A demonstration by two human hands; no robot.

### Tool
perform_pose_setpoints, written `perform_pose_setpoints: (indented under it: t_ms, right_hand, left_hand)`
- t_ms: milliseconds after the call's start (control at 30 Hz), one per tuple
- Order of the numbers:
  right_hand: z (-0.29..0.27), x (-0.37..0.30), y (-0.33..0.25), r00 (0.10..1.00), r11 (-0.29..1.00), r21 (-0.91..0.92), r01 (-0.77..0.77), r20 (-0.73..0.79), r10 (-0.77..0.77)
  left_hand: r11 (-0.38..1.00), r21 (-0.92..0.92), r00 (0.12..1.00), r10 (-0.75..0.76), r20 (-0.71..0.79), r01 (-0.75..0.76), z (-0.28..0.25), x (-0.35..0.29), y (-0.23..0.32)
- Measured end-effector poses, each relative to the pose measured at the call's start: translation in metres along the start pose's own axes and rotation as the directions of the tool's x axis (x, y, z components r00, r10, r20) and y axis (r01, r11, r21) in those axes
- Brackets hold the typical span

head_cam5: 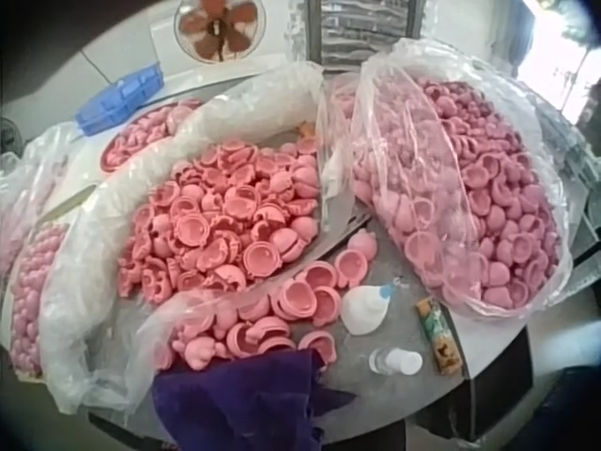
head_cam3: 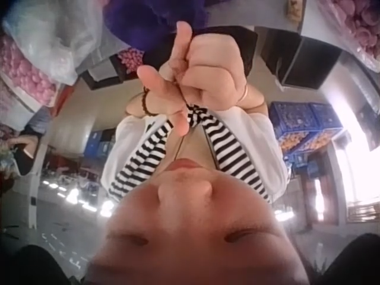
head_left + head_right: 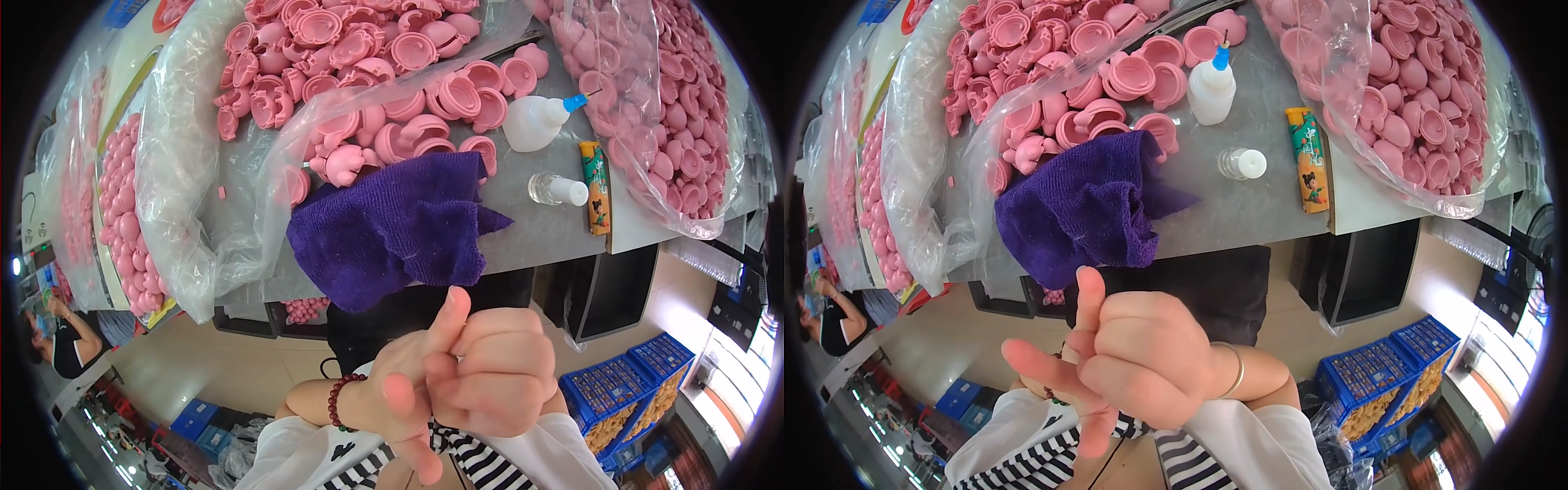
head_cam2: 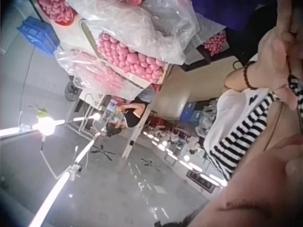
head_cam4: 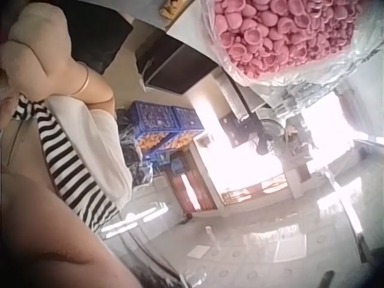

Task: Gluing and joining small pink plastic components on a factory assembly line.

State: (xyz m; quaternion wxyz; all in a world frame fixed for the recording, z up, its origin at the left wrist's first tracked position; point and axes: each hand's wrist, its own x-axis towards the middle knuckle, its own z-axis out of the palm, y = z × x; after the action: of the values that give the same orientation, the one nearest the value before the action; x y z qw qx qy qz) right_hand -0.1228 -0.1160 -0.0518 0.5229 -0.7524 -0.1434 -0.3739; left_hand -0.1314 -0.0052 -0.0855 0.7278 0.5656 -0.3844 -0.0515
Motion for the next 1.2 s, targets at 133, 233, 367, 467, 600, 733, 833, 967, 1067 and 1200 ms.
perform_pose_setpoints:
  t_ms: [133,233,367,467,600,733,833,967,1067,1200]
  right_hand:
    - [0.013,0.0,0.008,0.982,0.994,-0.048,0.093,-0.158,-0.1]
    - [0.013,0.004,0.0,0.985,0.995,-0.096,-0.003,-0.171,-0.014]
    - [0.016,0.004,-0.008,0.979,0.996,-0.05,-0.069,-0.196,0.058]
    - [0.034,0.003,0.002,0.924,0.987,-0.154,-0.054,-0.383,-0.009]
    - [0.023,0.003,0.003,0.958,0.994,-0.101,0.047,-0.277,-0.074]
    - [0.01,0.006,-0.006,0.99,0.998,-0.057,-0.011,-0.143,0.003]
    - [0.017,0.006,-0.007,0.983,0.998,-0.055,-0.027,-0.183,0.017]
    - [0.029,0.0,-0.005,0.917,0.981,-0.168,-0.095,-0.399,0.02]
    - [0.014,0.004,-0.006,0.974,0.979,-0.174,-0.102,-0.22,0.062]
    - [0.01,0.008,-0.003,0.981,0.995,-0.084,0.053,-0.179,-0.068]
  left_hand:
    - [0.998,0.014,0.998,0.058,-0.039,-0.058,0.001,0.0,-0.004]
    - [0.983,0.031,0.979,-0.18,0.09,0.178,-0.006,-0.003,0.006]
    - [0.94,-0.013,0.928,-0.334,0.166,0.341,-0.008,0.005,0.021]
    - [0.927,-0.075,0.928,-0.361,0.093,0.368,-0.005,0.006,0.018]
    - [0.987,-0.019,0.985,-0.161,0.054,0.163,-0.003,0.009,0.007]
    - [0.999,0.053,1.0,-0.002,0.031,0.001,0.0,0.01,0.01]
    - [0.994,0.013,0.993,-0.111,0.028,0.111,0.002,0.008,0.017]
    - [0.996,0.024,0.996,-0.083,-0.015,0.084,0.004,0.006,0.012]
    - [0.999,0.021,0.999,-0.044,-0.011,0.044,0.005,-0.001,0.01]
    - [0.988,0.032,0.987,-0.151,0.051,0.15,0.003,0.006,0.019]
